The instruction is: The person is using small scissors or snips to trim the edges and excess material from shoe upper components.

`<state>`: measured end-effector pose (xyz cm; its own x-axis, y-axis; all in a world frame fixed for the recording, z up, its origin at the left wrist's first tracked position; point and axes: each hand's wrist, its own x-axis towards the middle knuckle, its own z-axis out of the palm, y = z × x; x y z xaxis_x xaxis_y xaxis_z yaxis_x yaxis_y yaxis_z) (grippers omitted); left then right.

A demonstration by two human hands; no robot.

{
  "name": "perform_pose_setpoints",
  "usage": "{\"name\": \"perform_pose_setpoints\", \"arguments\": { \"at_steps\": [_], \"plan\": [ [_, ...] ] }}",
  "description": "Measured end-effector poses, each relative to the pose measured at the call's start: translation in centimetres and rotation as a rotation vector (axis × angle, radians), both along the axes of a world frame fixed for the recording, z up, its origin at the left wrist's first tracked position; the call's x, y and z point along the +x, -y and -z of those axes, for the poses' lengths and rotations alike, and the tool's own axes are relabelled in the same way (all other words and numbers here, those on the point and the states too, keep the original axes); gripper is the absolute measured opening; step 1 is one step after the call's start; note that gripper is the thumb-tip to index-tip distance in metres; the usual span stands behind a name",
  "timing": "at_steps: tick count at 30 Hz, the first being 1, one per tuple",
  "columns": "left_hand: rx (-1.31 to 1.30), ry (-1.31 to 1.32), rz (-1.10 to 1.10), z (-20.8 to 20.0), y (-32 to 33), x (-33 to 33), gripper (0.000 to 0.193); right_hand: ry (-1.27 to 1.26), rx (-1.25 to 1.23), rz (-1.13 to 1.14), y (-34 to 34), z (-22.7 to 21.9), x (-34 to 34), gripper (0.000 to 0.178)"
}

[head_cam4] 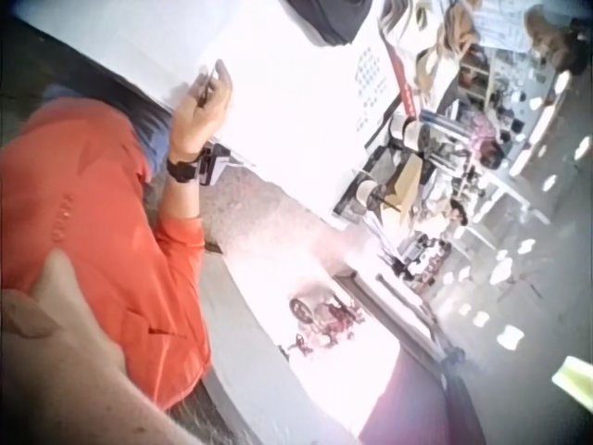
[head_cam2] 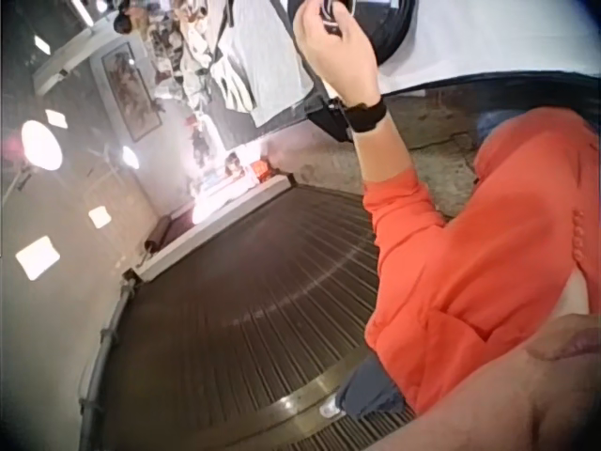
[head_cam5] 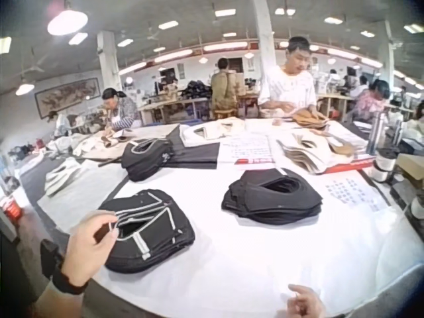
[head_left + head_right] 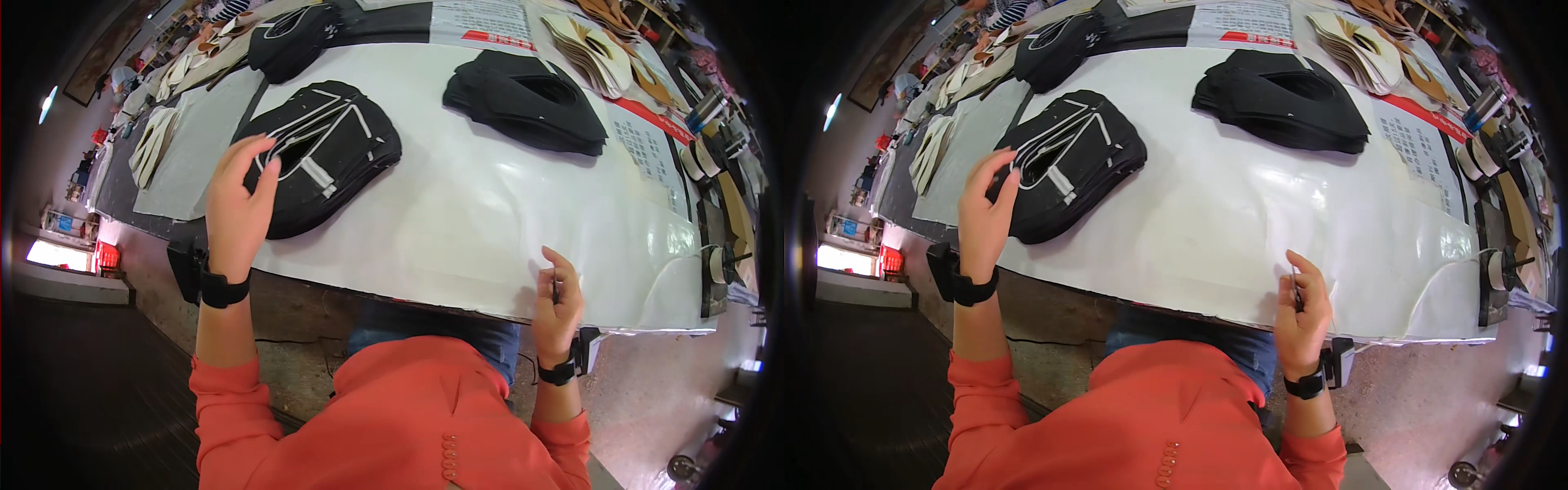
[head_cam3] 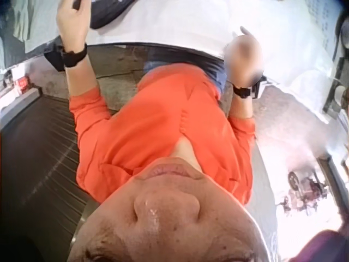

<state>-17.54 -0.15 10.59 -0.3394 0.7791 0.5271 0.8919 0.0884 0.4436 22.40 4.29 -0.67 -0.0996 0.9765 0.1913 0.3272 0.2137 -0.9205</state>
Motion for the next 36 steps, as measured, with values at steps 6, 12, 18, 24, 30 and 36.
{"name": "perform_pose_setpoints", "arguments": {
  "at_steps": [6, 12, 18, 24, 30, 36],
  "plan": [
    [0.127, -0.397, 0.240, -3.3, -5.4, 7.8, 0.020, 0.017, 0.066, -0.016, -0.1, 0.6, -0.1, 0.005],
    [0.259, -0.585, 0.428, -4.0, -11.6, 14.5, 0.020, -0.016, 0.148, -0.031, -0.1, 1.1, 0.3, 0.015],
    [0.251, -0.590, 0.554, -0.5, -18.4, 19.9, 0.011, -0.022, 0.196, -0.052, -0.2, 1.2, 0.3, 0.026],
    [0.056, -0.499, 0.531, 4.5, -24.7, 24.4, 0.022, -0.027, 0.151, -0.057, 0.1, 0.6, 0.2, 0.028],
    [-0.070, -0.510, 0.437, 7.2, -27.8, 26.7, 0.035, -0.015, 0.182, -0.074, -0.1, 0.9, 0.1, 0.031],
    [-0.044, -0.605, 0.400, 7.6, -28.5, 27.3, 0.035, -0.061, 0.107, -0.086, -0.2, 0.5, 0.1, 0.027]
  ]
}}
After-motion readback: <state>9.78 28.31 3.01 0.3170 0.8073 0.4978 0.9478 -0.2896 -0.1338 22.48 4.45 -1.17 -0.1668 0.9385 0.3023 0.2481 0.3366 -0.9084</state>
